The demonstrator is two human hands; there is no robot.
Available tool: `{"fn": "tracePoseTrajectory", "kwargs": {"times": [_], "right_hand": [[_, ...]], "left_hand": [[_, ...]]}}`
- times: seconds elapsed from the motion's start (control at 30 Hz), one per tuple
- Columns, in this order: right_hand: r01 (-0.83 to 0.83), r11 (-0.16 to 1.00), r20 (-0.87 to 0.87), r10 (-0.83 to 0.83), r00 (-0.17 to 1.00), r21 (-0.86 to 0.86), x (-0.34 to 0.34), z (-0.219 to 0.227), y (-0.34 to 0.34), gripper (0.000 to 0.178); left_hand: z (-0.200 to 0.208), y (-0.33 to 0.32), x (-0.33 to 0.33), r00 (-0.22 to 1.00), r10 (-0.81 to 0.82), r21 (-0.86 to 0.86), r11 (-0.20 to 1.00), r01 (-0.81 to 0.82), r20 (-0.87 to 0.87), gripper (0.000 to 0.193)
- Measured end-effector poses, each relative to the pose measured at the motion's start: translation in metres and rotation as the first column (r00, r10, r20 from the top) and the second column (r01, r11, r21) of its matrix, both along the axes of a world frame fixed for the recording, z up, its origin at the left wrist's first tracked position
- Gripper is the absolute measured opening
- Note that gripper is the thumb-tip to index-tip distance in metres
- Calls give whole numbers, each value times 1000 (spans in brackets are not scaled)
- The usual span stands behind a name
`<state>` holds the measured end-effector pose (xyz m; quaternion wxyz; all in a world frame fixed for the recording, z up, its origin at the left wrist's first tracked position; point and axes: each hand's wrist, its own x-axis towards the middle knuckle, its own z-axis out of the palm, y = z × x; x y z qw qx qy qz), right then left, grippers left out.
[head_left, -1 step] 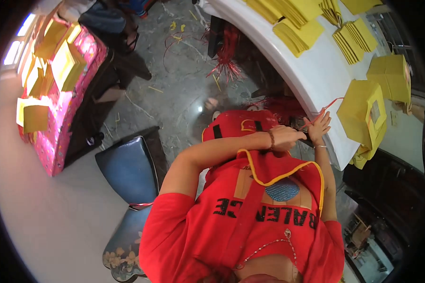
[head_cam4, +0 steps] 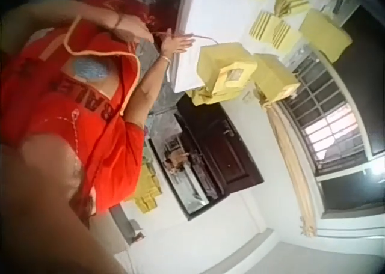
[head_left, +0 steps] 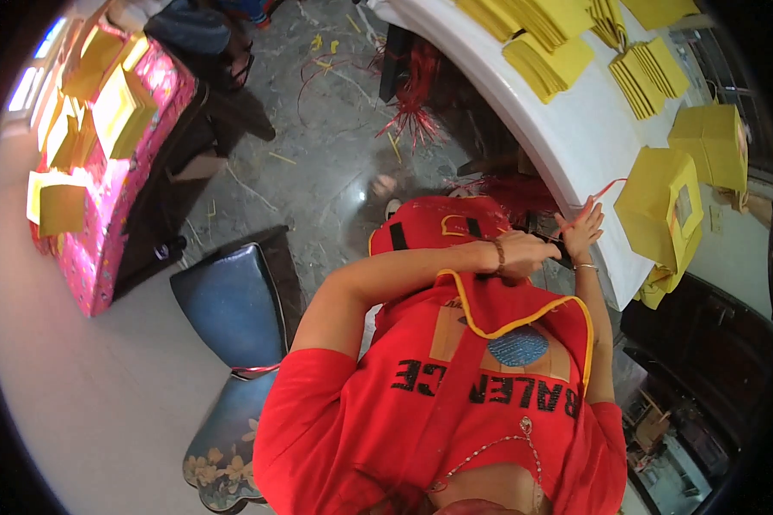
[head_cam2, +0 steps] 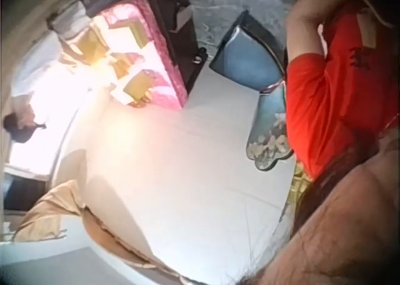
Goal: Folding and tying stacks of yellow joss paper with red string.
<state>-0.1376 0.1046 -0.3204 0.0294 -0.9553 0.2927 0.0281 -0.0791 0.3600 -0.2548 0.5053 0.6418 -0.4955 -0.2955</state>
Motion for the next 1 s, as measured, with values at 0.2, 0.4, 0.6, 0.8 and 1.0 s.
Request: {"fn": "tracePoseTrajectory", "kwargs": {"times": [0.2,0.4,0.6,0.8,1.0], "right_hand": [[-59,998,-2,59,998,24,-8,2,-17,101],[-29,1000,-152,30,988,12,0,7,-40,107],[-8,997,-183,22,983,79,15,13,-18,105],[3,998,-150,7,989,62,8,13,-21,107],[38,999,-99,-36,994,20,4,6,-10,110]], "left_hand": [[-5,3,-15,996,-92,1,996,92,-6,36],[-11,18,-5,993,97,-115,988,-105,-73,34],[-10,28,0,991,105,-122,986,-115,-80,33],[-8,26,-5,989,128,-82,988,-133,-74,33],[-13,19,-8,995,94,-33,995,-95,-29,34]]}}
